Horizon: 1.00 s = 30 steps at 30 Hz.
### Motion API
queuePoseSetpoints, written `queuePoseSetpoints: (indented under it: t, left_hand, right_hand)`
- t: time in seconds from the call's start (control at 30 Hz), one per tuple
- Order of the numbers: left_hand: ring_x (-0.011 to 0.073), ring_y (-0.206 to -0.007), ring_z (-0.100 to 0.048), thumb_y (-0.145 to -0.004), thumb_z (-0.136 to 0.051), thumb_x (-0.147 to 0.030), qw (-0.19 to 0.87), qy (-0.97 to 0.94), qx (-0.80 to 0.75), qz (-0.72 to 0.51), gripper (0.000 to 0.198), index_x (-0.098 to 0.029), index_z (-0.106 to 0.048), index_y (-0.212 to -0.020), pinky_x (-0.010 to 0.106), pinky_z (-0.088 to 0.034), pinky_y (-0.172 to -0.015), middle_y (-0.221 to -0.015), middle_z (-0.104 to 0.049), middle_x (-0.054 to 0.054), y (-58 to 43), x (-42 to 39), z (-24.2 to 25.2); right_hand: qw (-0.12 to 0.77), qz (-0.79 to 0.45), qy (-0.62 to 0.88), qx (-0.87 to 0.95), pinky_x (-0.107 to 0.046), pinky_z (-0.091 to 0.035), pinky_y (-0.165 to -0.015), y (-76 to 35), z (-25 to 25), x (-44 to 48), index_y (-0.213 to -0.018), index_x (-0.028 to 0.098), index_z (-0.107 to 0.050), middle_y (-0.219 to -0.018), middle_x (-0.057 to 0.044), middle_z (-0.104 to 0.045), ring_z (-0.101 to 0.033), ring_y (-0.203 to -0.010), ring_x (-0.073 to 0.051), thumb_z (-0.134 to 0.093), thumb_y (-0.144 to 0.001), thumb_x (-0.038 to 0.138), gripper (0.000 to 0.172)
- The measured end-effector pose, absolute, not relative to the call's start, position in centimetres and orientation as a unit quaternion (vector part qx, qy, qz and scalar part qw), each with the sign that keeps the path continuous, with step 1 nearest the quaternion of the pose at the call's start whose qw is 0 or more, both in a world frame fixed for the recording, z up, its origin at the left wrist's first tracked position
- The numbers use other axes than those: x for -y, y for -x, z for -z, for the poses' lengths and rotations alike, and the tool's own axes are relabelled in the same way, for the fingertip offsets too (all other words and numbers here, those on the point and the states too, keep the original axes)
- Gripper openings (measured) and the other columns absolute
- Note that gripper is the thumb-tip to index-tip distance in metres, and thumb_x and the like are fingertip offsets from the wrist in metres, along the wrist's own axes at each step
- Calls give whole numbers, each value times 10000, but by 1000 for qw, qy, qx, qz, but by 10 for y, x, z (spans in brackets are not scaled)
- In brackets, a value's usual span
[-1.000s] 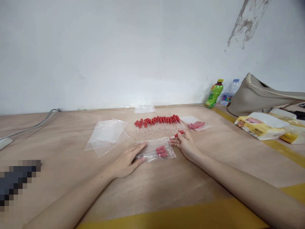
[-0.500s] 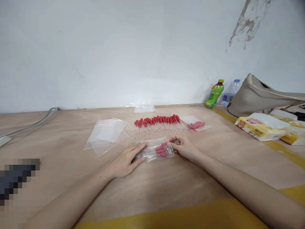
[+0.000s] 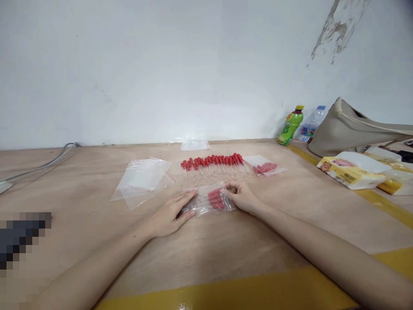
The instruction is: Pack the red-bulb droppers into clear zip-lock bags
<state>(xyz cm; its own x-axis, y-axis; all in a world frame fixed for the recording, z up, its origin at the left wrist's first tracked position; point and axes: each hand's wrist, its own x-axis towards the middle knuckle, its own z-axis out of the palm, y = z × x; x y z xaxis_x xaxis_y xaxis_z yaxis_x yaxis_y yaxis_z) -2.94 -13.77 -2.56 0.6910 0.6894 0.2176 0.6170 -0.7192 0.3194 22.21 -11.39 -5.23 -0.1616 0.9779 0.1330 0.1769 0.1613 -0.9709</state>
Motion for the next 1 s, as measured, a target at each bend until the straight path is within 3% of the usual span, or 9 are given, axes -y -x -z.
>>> queuePoseSetpoints:
  t: [0.13,0.2,0.33,0.47,0.6,0.7,0.9,1.0]
  left_hand:
    - [210,-1232,-368,-897,-382,-376,107,-915,-357,-152,459,-219,-342,-1326,399,-306,-1033,-1337,-412,57,29,137,24]
    - [209,-1232,-369,-899,-378,-373,107,-917,-353,-150,439,-228,-370,-1313,402,-301,-1037,-1334,-416,51,29,137,25]
    - [210,-1238,-362,-901,-369,-374,102,-918,-353,-148,443,-220,-368,-1317,407,-299,-1040,-1348,-396,65,31,137,27]
    - [213,-1244,-354,-903,-363,-378,91,-921,-350,-144,453,-212,-356,-1324,413,-291,-1044,-1353,-387,75,31,138,28]
    - [212,-1245,-352,-909,-349,-376,84,-921,-355,-135,448,-225,-343,-1330,416,-303,-1034,-1358,-379,70,32,139,27]
    - [213,-1249,-344,-908,-349,-379,87,-920,-356,-135,450,-233,-336,-1334,415,-300,-1036,-1360,-377,63,32,138,26]
    - [217,-1250,-342,-904,-356,-382,98,-918,-359,-134,459,-217,-342,-1332,406,-297,-1039,-1364,-370,70,31,139,25]
    - [215,-1244,-352,-905,-355,-377,97,-920,-355,-138,455,-215,-348,-1329,408,-296,-1038,-1355,-383,73,31,140,24]
  right_hand:
    - [389,-462,492,627,-220,-393,-433,-230,46,111,-714,169,-602,-561,12,-578,-473,-443,-88,-574,-673,366,203]
    - [392,-393,542,631,-220,-377,-434,-239,43,101,-736,171,-590,-543,17,-563,-455,-436,-90,-559,-677,327,170]
    - [402,-141,617,661,-250,-419,-604,-258,34,67,-700,167,-579,-703,-31,-620,-549,-640,-135,-556,-658,243,90]
    - [317,-35,685,655,-272,-419,-680,-258,21,35,-828,162,-570,-806,-69,-633,-581,-764,-176,-510,-710,239,153]
    - [201,-10,736,646,-321,-427,-701,-240,10,29,-982,127,-509,-925,-151,-612,-587,-871,-247,-437,-763,178,236]
    - [166,-14,736,656,-347,-432,-715,-227,6,32,-1044,77,-461,-935,-203,-598,-586,-908,-285,-430,-735,78,311]
    - [181,-17,728,661,-356,-441,-713,-226,-1,26,-1094,39,-396,-948,-228,-583,-580,-919,-299,-417,-718,30,376]
    - [258,-59,701,662,-332,-452,-707,-236,-7,31,-1194,36,-301,-864,-165,-601,-599,-839,-250,-438,-727,77,488]
